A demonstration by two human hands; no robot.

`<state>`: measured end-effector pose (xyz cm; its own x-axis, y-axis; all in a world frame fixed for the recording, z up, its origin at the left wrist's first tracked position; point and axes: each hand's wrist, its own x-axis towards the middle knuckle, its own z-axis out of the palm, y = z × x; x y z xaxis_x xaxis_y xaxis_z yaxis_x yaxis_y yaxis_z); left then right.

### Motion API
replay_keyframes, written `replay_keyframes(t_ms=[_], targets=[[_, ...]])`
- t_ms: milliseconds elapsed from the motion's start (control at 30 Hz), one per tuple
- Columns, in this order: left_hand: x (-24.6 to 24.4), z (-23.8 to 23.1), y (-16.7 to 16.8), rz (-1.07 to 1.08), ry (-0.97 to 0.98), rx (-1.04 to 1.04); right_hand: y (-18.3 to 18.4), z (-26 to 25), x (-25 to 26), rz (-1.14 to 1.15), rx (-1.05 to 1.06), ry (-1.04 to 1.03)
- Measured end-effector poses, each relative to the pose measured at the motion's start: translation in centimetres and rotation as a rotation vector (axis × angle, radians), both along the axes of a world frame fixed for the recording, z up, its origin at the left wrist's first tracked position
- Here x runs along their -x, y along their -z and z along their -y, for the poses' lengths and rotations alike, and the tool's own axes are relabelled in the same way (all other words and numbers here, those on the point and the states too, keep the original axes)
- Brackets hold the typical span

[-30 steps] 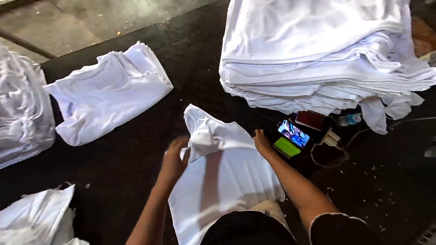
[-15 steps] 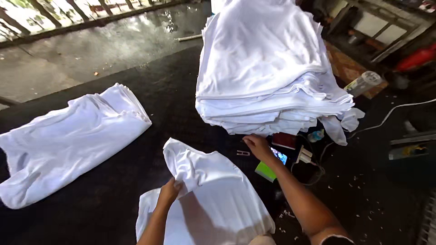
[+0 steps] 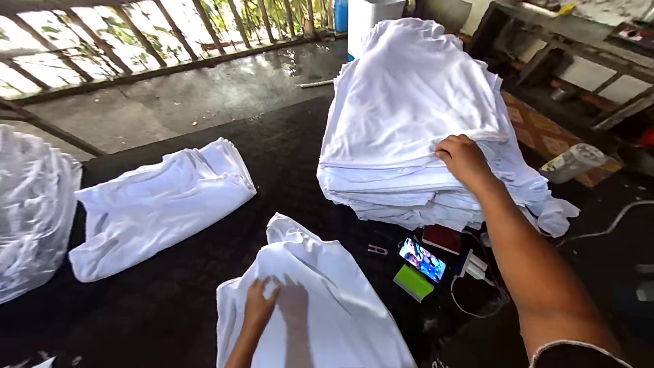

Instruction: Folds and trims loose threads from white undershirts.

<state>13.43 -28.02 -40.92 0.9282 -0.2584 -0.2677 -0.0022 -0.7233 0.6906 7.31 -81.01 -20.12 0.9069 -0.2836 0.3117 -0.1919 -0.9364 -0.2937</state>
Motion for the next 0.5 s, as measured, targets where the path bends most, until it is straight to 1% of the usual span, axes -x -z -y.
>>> replay_keyframes(t_ms=[100, 167, 233, 267, 333, 367, 433, 467, 500], targets=[[3.8, 0.0, 0.5, -0.169, 0.063, 0.04, -1.4, 0.3, -0.8, 0.054, -0.157, 0.067], [4.6, 0.2, -0.4, -0.223, 0.031, 0.114, -3.2, 0.6, -1.5, 0.156, -0.265, 0.183], [4.8, 1.5, -3.5, -0.189, -0.018, 0.239, -5.7, -1.0, -2.3, 0.236, -0.339, 0.258], [4.7, 2.7, -6.1, -0.107, -0.023, 0.326, -7.1, -3.5, -2.4, 0.255, -0.348, 0.234], [4.5, 5.9, -12.2, 0.195, 0.038, 0.545, -9.7, -11.0, -2.0, 0.268, -0.287, 0.064], [4.6, 7.6, -15.3, 0.372, 0.098, 0.639, -10.5, -15.6, -1.1, 0.28, -0.26, -0.079], [4.5, 10.2, -20.9, 0.666, 0.199, 0.737, -11.4, -24.1, 2.0, 0.313, -0.294, -0.458], [4.5, 11.0, -23.1, 0.746, 0.208, 0.736, -11.8, -27.2, 4.2, 0.304, -0.357, -0.693], [4.4, 11.2, -24.6, 0.774, 0.196, 0.701, -12.5, -29.4, 6.4, 0.249, -0.46, -0.949]])
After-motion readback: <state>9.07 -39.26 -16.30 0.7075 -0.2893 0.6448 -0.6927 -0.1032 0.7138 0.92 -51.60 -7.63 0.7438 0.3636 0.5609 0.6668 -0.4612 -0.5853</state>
